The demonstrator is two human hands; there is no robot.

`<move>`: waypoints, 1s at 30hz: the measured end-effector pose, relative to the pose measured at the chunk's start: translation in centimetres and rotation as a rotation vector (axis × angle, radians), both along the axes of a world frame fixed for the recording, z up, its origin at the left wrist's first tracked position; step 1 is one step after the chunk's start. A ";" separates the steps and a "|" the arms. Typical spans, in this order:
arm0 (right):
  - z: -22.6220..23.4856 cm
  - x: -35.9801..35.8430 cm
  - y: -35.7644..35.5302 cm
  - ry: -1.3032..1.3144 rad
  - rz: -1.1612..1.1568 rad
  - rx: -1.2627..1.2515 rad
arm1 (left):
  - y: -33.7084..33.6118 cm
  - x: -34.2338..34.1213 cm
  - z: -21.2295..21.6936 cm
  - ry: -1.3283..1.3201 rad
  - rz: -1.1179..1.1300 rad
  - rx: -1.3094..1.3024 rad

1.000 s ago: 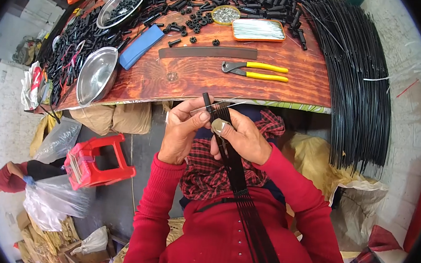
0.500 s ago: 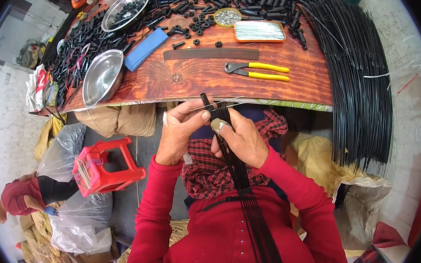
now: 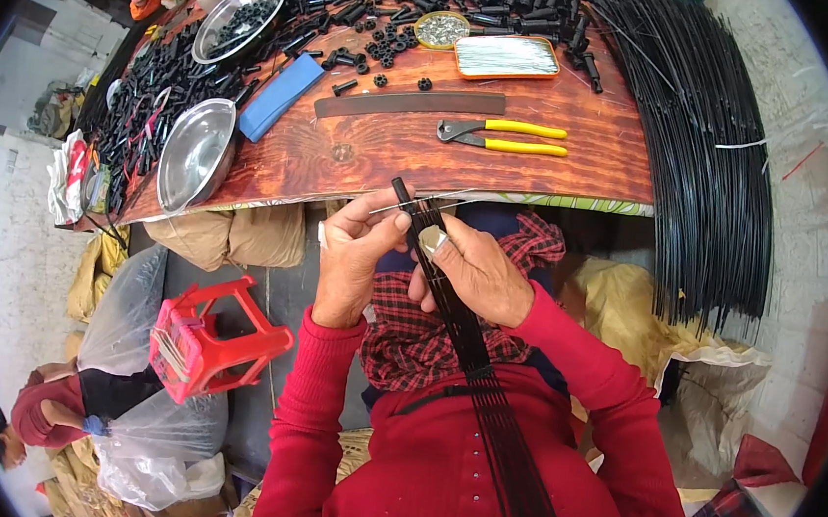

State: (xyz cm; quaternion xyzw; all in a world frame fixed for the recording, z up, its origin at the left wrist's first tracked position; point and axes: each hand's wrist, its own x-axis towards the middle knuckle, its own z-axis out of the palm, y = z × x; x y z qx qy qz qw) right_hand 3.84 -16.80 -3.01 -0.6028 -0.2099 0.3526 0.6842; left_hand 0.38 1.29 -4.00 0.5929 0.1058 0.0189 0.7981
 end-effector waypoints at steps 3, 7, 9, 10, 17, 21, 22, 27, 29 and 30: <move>-1.0 0.3 -0.2 0.078 0.041 0.040 | -0.1 0.0 -0.2 -0.004 -0.017 -0.064; -1.1 0.8 -0.3 0.240 0.125 0.151 | 0.2 -0.1 -0.4 0.007 -0.057 -0.176; -1.0 0.9 -0.1 0.237 0.126 0.148 | 0.2 -0.1 -0.8 0.008 -0.056 -0.223; -0.8 0.8 -0.1 0.231 0.128 0.145 | 0.2 -0.1 -0.8 0.007 -0.055 -0.269; -0.5 0.3 0.2 0.276 0.096 0.117 | 1.2 -0.3 0.2 0.013 -0.102 -0.179; 0.6 0.0 0.5 0.144 0.031 0.019 | 1.6 0.1 0.9 -0.037 -0.094 -0.052; 0.6 -0.2 0.5 0.124 0.018 0.011 | 1.8 -0.1 1.1 -0.035 -0.098 -0.038; 0.8 0.1 0.7 0.177 0.078 0.082 | 2.2 0.0 0.7 -0.107 -0.141 -0.113; 0.4 0.2 0.6 0.251 0.107 0.120 | 2.2 0.2 0.2 -0.107 -0.140 -0.143; 0.3 0.3 0.5 0.257 0.103 0.119 | 2.1 0.2 0.0 -0.116 -0.136 -0.170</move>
